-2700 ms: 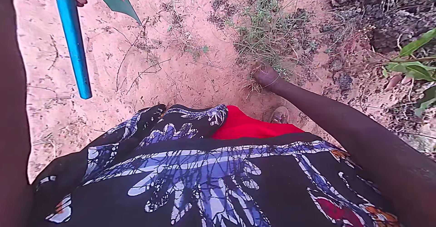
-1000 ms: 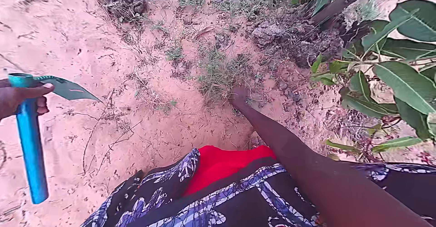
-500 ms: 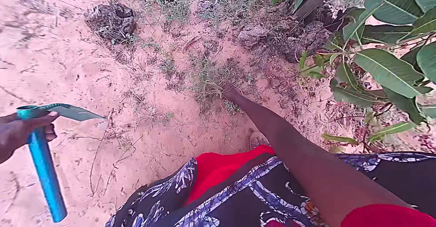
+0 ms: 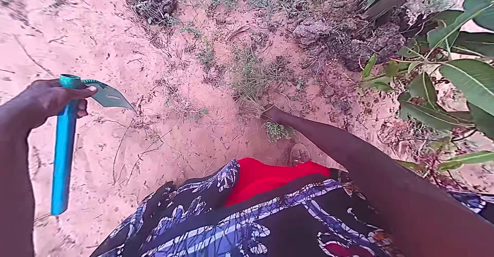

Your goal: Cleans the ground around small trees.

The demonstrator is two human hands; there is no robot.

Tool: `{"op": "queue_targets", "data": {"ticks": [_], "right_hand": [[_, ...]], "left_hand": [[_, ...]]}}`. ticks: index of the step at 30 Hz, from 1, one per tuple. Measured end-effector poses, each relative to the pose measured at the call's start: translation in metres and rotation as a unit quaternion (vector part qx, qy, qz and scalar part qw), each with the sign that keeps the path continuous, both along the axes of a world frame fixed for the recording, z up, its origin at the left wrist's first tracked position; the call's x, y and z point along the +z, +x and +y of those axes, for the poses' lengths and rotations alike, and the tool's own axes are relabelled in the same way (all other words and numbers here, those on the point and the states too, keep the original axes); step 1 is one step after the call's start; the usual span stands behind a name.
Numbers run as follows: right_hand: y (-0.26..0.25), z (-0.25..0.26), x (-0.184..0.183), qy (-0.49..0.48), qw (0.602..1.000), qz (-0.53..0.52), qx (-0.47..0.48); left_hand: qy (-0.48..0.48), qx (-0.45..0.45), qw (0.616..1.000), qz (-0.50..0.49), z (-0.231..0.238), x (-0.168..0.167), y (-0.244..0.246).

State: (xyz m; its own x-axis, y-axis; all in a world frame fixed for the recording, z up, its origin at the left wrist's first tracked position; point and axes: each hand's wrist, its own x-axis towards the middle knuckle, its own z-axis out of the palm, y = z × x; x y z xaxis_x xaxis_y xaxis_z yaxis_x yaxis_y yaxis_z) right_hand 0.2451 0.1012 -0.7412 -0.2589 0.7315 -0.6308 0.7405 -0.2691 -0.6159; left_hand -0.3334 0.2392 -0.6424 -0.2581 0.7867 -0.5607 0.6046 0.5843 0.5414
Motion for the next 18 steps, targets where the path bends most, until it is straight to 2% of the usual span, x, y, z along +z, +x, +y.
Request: {"op": "queue_targets", "data": {"ticks": [2,3,6,8,11,13,14,16,18], "right_hand": [[0.016,0.011,0.015,-0.006,0.988,-0.051,0.144],[0.028,0.013,0.029,-0.017,0.981,-0.064,0.185],[0.061,-0.003,0.102,-0.113,0.981,-0.085,0.135],[0.092,-0.023,0.138,-0.155,0.974,-0.104,0.127],[0.131,-0.051,0.166,-0.115,0.952,-0.207,0.192],[0.148,-0.054,0.157,-0.037,0.907,-0.345,0.24],[0.155,-0.053,0.145,0.005,0.892,-0.388,0.232],[0.167,-0.053,0.11,0.091,0.884,-0.434,0.146],[0.168,-0.048,0.09,0.1,0.889,-0.446,-0.017]], "left_hand": [[-0.001,-0.008,1.0,0.006,0.004,0.005,0.009],[0.002,-0.006,1.0,0.002,0.006,0.007,0.01],[0.022,0.025,0.999,-0.03,0.017,0.002,0.004],[0.039,0.043,0.998,-0.037,0.024,-0.004,-0.003],[0.067,0.06,0.995,-0.044,0.028,-0.012,-0.007],[0.078,0.071,0.994,-0.041,0.019,0.01,0.016],[0.087,0.077,0.992,-0.04,0.01,0.025,0.03],[0.133,0.062,0.988,-0.056,-0.012,0.058,0.06],[0.213,0.028,0.973,-0.089,-0.029,0.074,0.078]]}}
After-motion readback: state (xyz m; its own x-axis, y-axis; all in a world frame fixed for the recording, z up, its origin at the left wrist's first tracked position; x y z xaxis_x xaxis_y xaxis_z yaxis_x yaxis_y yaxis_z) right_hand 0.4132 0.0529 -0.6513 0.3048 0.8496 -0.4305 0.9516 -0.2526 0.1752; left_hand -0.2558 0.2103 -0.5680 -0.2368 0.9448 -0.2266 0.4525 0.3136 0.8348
